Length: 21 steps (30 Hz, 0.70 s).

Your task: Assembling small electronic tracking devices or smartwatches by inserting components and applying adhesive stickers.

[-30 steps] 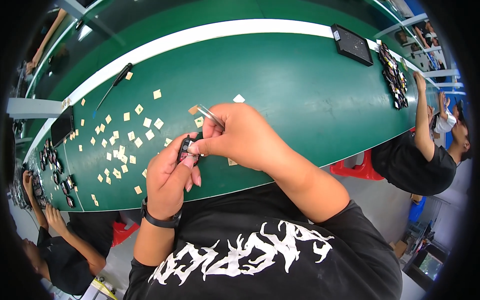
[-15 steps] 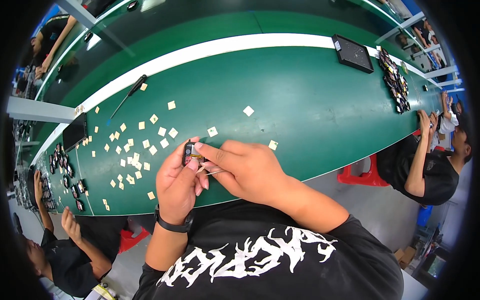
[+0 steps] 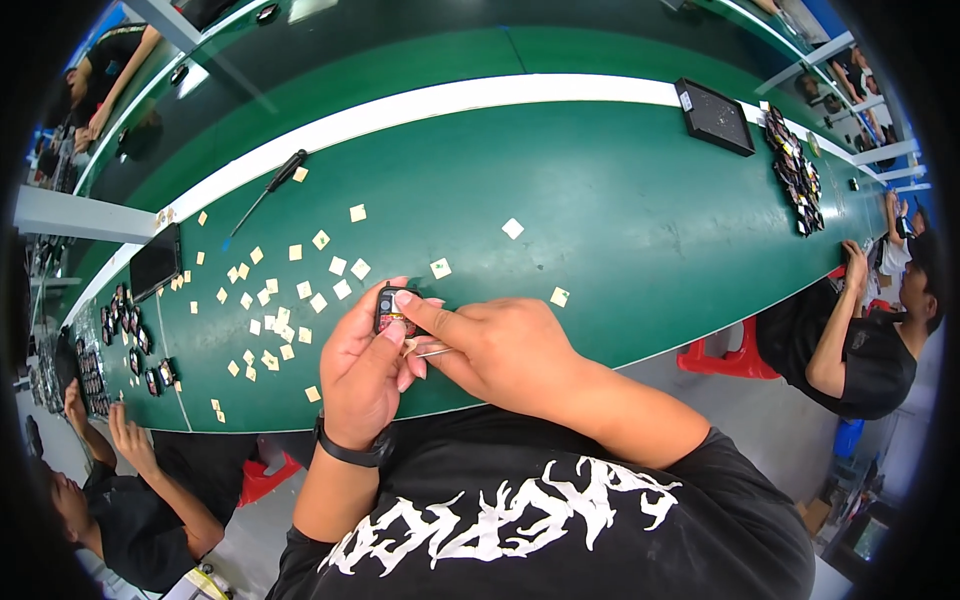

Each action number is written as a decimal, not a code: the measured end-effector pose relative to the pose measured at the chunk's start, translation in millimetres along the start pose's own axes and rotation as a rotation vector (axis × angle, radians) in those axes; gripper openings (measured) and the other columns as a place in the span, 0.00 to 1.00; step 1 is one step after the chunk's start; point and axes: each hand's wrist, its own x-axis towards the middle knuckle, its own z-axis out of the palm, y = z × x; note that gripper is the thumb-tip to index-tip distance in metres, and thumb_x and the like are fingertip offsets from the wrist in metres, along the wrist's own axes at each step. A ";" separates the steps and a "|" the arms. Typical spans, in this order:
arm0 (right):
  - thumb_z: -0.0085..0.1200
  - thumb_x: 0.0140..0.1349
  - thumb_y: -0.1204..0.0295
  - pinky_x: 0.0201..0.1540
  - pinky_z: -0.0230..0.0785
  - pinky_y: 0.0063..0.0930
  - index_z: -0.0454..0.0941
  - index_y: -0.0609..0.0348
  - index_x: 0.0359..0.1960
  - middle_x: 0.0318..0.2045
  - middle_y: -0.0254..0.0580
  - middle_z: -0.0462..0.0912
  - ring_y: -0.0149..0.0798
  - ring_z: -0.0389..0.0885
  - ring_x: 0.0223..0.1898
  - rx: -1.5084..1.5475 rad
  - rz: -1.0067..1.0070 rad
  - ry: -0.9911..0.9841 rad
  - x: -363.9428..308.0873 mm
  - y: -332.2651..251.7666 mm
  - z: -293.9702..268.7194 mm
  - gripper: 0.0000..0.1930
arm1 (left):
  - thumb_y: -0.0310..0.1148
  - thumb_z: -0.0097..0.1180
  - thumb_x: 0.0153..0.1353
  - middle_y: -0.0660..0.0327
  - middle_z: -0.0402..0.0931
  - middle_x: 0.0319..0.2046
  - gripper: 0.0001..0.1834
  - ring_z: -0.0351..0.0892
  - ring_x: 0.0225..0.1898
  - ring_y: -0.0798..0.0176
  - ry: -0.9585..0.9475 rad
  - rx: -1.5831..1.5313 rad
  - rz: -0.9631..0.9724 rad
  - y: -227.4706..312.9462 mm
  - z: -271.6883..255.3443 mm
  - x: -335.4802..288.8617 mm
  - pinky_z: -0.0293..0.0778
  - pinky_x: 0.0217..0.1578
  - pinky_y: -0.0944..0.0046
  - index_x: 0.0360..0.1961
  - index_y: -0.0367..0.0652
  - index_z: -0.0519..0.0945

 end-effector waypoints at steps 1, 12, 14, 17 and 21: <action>0.66 0.56 0.71 0.26 0.74 0.34 0.80 0.47 0.62 0.23 0.35 0.83 0.41 0.83 0.23 0.040 0.012 -0.030 2.8 -1.5 -0.7 0.28 | 0.25 0.46 0.74 0.54 0.81 0.50 0.23 0.76 0.29 0.74 0.017 -0.009 -0.006 1.6 -1.6 -1.8 0.70 0.26 0.76 0.69 0.31 0.66; 0.57 0.65 0.78 0.32 0.66 0.21 0.83 0.65 0.47 0.27 0.37 0.80 0.27 0.73 0.26 0.436 0.292 0.082 -14.8 4.4 -38.3 0.11 | 0.27 0.51 0.74 0.54 0.84 0.44 0.20 0.71 0.27 0.77 0.133 0.051 0.087 6.8 -3.8 -27.8 0.66 0.26 0.76 0.64 0.34 0.72; 0.56 0.67 0.76 0.30 0.63 0.24 0.81 0.68 0.35 0.25 0.38 0.78 0.29 0.72 0.26 0.361 0.257 0.089 -20.5 19.8 -43.1 0.06 | 0.24 0.50 0.73 0.53 0.84 0.43 0.19 0.71 0.26 0.77 0.190 0.141 0.139 17.6 -11.3 -40.0 0.67 0.27 0.76 0.63 0.32 0.73; 0.56 0.67 0.75 0.30 0.63 0.25 0.81 0.68 0.34 0.25 0.38 0.78 0.29 0.72 0.26 0.309 0.352 0.098 -21.7 28.0 -42.0 0.07 | 0.21 0.48 0.72 0.50 0.84 0.40 0.19 0.70 0.24 0.77 0.317 0.262 0.249 42.4 -21.6 -58.7 0.69 0.27 0.76 0.62 0.29 0.73; 0.59 0.67 0.74 0.31 0.64 0.24 0.80 0.68 0.34 0.25 0.37 0.77 0.29 0.72 0.26 0.243 0.396 0.116 -20.4 32.3 -33.6 0.07 | 0.22 0.46 0.70 0.48 0.84 0.43 0.22 0.71 0.23 0.76 0.361 0.343 0.280 70.2 -34.1 -80.9 0.68 0.26 0.77 0.64 0.28 0.71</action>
